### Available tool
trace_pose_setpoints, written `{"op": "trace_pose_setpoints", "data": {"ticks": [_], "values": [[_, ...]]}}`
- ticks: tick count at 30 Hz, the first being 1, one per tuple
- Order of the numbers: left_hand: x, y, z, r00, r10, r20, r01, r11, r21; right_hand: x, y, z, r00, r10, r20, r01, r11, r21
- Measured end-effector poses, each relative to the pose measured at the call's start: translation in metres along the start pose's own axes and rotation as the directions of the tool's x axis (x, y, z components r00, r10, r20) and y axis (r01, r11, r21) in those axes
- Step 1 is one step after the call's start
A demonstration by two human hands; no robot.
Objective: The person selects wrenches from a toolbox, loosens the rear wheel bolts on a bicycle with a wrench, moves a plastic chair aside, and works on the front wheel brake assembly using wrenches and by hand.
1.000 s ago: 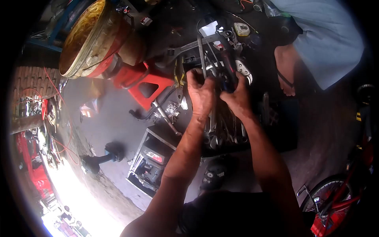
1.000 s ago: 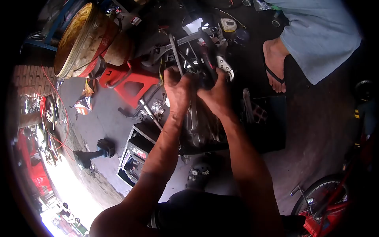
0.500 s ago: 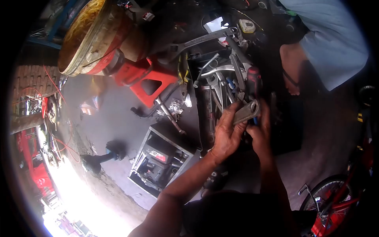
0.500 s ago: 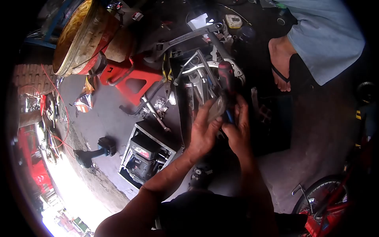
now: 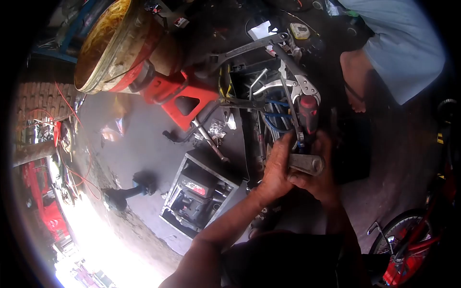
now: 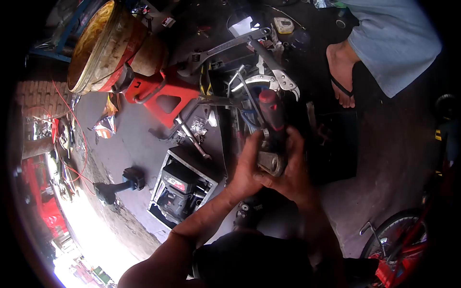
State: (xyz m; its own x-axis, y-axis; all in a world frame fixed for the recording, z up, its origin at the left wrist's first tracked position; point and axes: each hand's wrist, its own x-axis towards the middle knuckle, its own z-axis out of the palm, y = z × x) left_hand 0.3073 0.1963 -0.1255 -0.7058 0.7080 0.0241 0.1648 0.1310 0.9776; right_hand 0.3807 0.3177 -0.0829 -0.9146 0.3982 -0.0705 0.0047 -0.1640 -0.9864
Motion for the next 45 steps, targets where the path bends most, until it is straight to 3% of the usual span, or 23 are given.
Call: {"op": "trace_pose_setpoints", "data": {"ticks": [2, 6, 8, 11, 12, 13, 14, 15, 16, 18, 20, 24, 25, 27, 30, 33, 36, 39, 41, 43, 45], "values": [[-0.01, 0.002, 0.002, 0.997, -0.011, 0.08, -0.004, 0.981, 0.193, -0.002, -0.003, 0.011, 0.998, -0.032, -0.052, 0.027, 0.994, -0.104], [-0.003, 0.008, -0.004, 0.97, -0.039, 0.241, -0.011, 0.979, 0.204, 0.0, 0.008, 0.013, 0.983, -0.024, -0.182, -0.017, 0.975, -0.22], [0.0, 0.011, -0.018, 0.958, 0.02, 0.287, -0.079, 0.977, 0.198, 0.001, 0.021, 0.006, 0.964, -0.066, -0.259, 0.011, 0.978, -0.208], [0.023, -0.003, -0.065, 0.948, 0.003, 0.317, -0.013, 1.0, 0.027, 0.0, 0.019, 0.004, 0.939, -0.079, -0.333, 0.047, 0.994, -0.103], [0.035, 0.001, -0.077, 0.985, 0.003, 0.174, -0.043, 0.973, 0.228, -0.001, 0.015, 0.003, 0.94, -0.064, -0.336, 0.036, 0.995, -0.089], [0.05, 0.004, -0.086, 0.999, 0.029, 0.03, -0.038, 0.906, 0.422, -0.004, 0.012, 0.004, 0.94, -0.045, -0.337, 0.021, 0.997, -0.075], [0.065, -0.002, -0.091, 0.99, 0.137, 0.023, -0.124, 0.797, 0.592, -0.009, 0.01, 0.006, 0.938, -0.059, -0.343, 0.011, 0.99, -0.138], [0.08, -0.011, -0.094, 0.968, 0.248, 0.036, -0.193, 0.645, 0.74, -0.013, 0.008, 0.01, 0.936, -0.077, -0.343, 0.007, 0.98, -0.201], [0.091, -0.024, -0.098, 0.961, 0.257, 0.103, -0.231, 0.539, 0.81, -0.015, 0.005, 0.013, 0.934, -0.103, -0.342, 0.01, 0.964, -0.264], [0.104, -0.056, -0.099, 0.939, 0.246, 0.24, -0.31, 0.305, 0.9, -0.025, 0.0, 0.017, 0.934, -0.024, -0.358, -0.031, 0.989, -0.147], [0.11, -0.072, -0.098, 0.95, 0.198, 0.241, -0.291, 0.287, 0.913, -0.039, -0.003, 0.019, 0.926, 0.062, -0.373, -0.081, 0.996, -0.037], [0.101, -0.057, -0.098, 0.953, 0.182, 0.242, -0.292, 0.343, 0.893, -0.065, 0.006, 0.026, 0.882, 0.117, -0.457, -0.159, 0.986, -0.056], [0.093, -0.049, -0.099, 0.961, 0.18, 0.21, -0.261, 0.343, 0.902, -0.072, 0.005, 0.023, 0.879, 0.189, -0.438, -0.243, 0.967, -0.07], [0.077, -0.033, -0.105, 0.973, 0.189, 0.135, -0.192, 0.33, 0.924, -0.076, 0.009, 0.014, 0.887, 0.204, -0.414, -0.257, 0.963, -0.078], [0.036, -0.033, -0.116, 0.998, -0.043, -0.044, 0.06, 0.531, 0.845, -0.072, 0.017, 0.009, 0.897, 0.127, -0.423, -0.162, 0.986, -0.046], [-0.003, -0.033, -0.123, 0.965, -0.143, -0.219, 0.259, 0.624, 0.737, -0.068, 0.008, 0.011, 0.863, 0.189, -0.469, -0.209, 0.978, 0.01], [-0.035, -0.033, -0.131, 0.922, -0.124, -0.367, 0.352, 0.666, 0.658, -0.066, 0.01, 0.016, 0.846, 0.183, -0.501, -0.163, 0.983, 0.084], [-0.05, -0.027, -0.138, 0.808, -0.228, -0.543, 0.543, 0.646, 0.537, -0.06, 0.003, 0.015, 0.887, 0.144, -0.439, -0.114, 0.989, 0.094], [-0.057, -0.037, -0.15, 0.832, -0.228, -0.506, 0.537, 0.559, 0.632, -0.06, 0.008, 0.014, 0.91, 0.073, -0.408, -0.049, 0.996, 0.07], [-0.059, -0.04, -0.153, 0.819, -0.27, -0.506, 0.572, 0.436, 0.694, -0.061, 0.003, 0.013, 0.912, 0.107, -0.397, -0.087, 0.994, 0.068], [-0.048, -0.039, -0.147, 0.918, 0.029, -0.395, 0.361, 0.35, 0.865, -0.061, 0.002, 0.012, 0.919, 0.103, -0.381, -0.086, 0.994, 0.061]]}}
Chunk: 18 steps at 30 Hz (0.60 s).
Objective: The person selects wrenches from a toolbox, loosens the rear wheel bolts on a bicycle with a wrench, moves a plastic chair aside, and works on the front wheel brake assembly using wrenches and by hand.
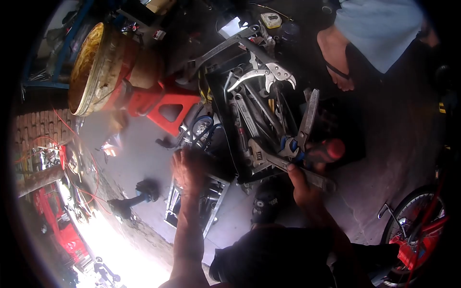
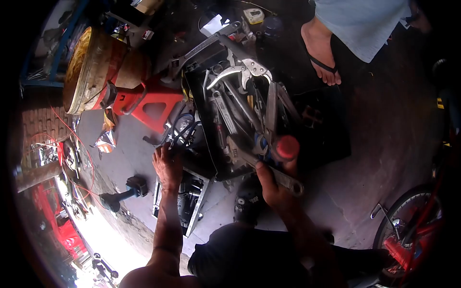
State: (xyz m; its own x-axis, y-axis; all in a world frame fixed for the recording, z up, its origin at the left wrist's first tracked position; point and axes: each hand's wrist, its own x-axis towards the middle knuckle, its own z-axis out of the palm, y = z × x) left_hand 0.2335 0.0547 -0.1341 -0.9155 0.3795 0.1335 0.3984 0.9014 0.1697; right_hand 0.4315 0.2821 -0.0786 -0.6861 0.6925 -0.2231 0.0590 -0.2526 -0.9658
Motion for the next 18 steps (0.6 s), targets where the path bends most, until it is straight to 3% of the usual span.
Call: {"op": "trace_pose_setpoints", "data": {"ticks": [1, 3, 4, 5, 6, 7, 10, 13, 15, 16, 17, 18], "values": [[0.005, 0.007, 0.003, 0.986, 0.129, -0.103, -0.122, 0.99, 0.072, 0.0, 0.002, -0.001, 1.0, -0.015, 0.012, 0.015, 1.0, 0.0], [0.018, 0.04, 0.005, 0.982, 0.171, -0.086, -0.182, 0.971, -0.153, -0.005, 0.01, -0.001, 0.999, -0.041, 0.003, 0.041, 0.999, -0.007], [0.027, 0.054, 0.01, 0.98, 0.196, 0.023, -0.169, 0.896, -0.411, -0.008, 0.016, 0.0, 0.998, -0.059, -0.017, 0.058, 0.998, -0.015], [0.039, 0.072, 0.015, 0.933, 0.354, 0.066, -0.289, 0.847, -0.447, -0.009, 0.018, 0.0, 0.996, -0.081, -0.038, 0.08, 0.997, -0.024], [0.05, 0.094, 0.026, 0.874, 0.486, 0.02, -0.448, 0.82, -0.357, -0.009, 0.015, -0.001, 0.997, -0.073, -0.005, 0.073, 0.996, -0.049], [0.064, 0.107, 0.035, 0.751, 0.651, 0.113, -0.612, 0.749, -0.253, -0.01, 0.011, -0.003, 0.998, -0.064, 0.025, 0.065, 0.995, -0.077], [0.099, 0.132, 0.056, 0.411, 0.887, 0.209, -0.907, 0.42, -0.001, -0.015, 0.011, -0.013, 0.995, -0.055, 0.087, 0.076, 0.963, -0.258], [0.136, 0.144, 0.058, 0.196, 0.815, 0.545, -0.976, 0.217, 0.025, -0.023, 0.019, -0.015, 0.993, -0.115, 0.027, 0.117, 0.94, -0.321], [0.148, 0.14, 0.072, 0.138, 0.869, 0.475, -0.987, 0.159, -0.004, -0.029, 0.028, -0.013, 0.923, -0.327, 0.202, 0.379, 0.683, -0.625], [0.15, 0.135, 0.08, 0.106, 0.893, 0.437, -0.992, 0.127, -0.02, -0.036, 0.036, -0.014, 0.805, -0.383, 0.453, 0.569, 0.281, -0.773], [0.15, 0.13, 0.082, 0.108, 0.843, 0.528, -0.987, 0.156, -0.046, -0.043, 0.048, -0.016, 0.662, -0.304, 0.686, 0.667, -0.179, -0.723], [0.149, 0.13, 0.083, 0.109, 0.795, 0.597, -0.98, 0.187, -0.07, -0.05, 0.062, -0.025, 0.53, -0.097, 0.842, 0.644, -0.6, -0.475]]}}
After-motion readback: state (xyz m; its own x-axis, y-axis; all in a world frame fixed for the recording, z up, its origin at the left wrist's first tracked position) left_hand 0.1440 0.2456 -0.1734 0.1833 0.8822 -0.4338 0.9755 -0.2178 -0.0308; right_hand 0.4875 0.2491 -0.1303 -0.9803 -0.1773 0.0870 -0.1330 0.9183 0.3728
